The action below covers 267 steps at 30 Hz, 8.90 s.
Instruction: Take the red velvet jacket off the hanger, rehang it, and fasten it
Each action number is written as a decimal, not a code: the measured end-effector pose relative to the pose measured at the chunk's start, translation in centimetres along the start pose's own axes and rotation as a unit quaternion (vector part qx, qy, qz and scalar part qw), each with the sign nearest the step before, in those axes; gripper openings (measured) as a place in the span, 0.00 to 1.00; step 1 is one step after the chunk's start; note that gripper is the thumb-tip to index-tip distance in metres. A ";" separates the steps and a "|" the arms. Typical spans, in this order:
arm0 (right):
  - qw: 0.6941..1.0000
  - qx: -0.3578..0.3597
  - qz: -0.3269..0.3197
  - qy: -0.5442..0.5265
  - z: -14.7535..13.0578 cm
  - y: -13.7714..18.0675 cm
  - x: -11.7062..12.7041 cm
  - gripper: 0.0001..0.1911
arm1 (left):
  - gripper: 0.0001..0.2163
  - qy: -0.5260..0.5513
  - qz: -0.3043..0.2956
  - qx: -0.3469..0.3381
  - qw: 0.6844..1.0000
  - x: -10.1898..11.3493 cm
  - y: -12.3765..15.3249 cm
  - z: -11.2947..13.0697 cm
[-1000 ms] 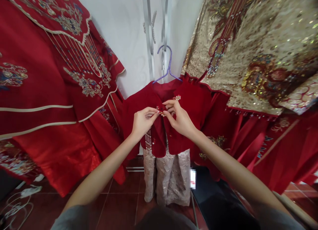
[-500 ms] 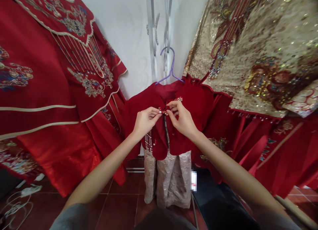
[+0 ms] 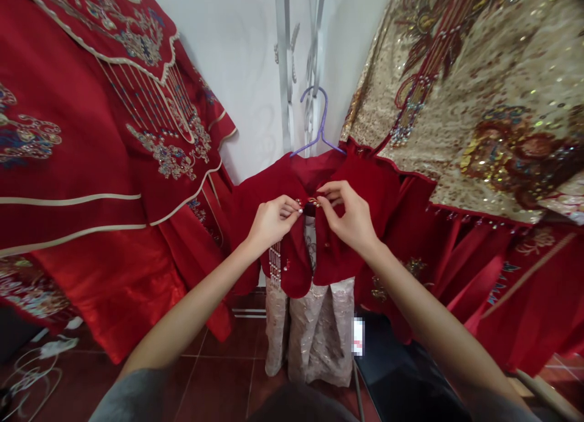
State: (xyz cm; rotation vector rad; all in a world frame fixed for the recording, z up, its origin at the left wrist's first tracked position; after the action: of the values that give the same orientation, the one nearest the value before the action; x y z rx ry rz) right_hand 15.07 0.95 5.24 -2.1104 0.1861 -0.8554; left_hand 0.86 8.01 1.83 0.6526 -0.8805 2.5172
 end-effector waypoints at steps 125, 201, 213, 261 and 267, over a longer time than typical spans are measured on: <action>0.946 -0.207 0.076 -0.238 4.4 5.6 -5.5 0.11 | 0.09 0.196 0.208 0.041 0.957 -1.3 4.5 -1.7; 0.969 -0.145 -0.078 -0.187 5.8 -1.4 -0.9 0.16 | 0.13 0.203 0.121 0.020 0.971 -1.6 -2.0 -0.9; 0.969 -0.163 -0.056 -0.176 6.1 -1.8 -0.7 0.14 | 0.10 0.168 0.149 -0.005 0.974 -1.5 -2.0 0.2; 0.963 -0.145 0.185 -0.134 4.9 3.2 -2.5 0.21 | 0.12 0.034 0.146 -0.029 0.988 -2.2 0.4 0.6; 0.969 -0.164 0.149 -0.110 4.1 5.8 -3.8 0.12 | 0.13 0.217 0.082 0.086 0.969 -4.9 3.1 -3.8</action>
State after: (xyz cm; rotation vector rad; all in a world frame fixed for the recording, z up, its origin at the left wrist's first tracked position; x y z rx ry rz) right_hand 15.78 1.42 -2.78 -2.3838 0.5435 -0.4288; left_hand 2.12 7.23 -4.92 0.0609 -0.5814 2.7483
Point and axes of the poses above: each hand's wrist, its own y-axis away from the middle knuckle, its own x-axis out of the back of the hand, z = x × y, the point moved 10 cm from there along -y, towards the middle knuckle, and after that the axes turned 9 degrees about -z, right-handed, at the moved point
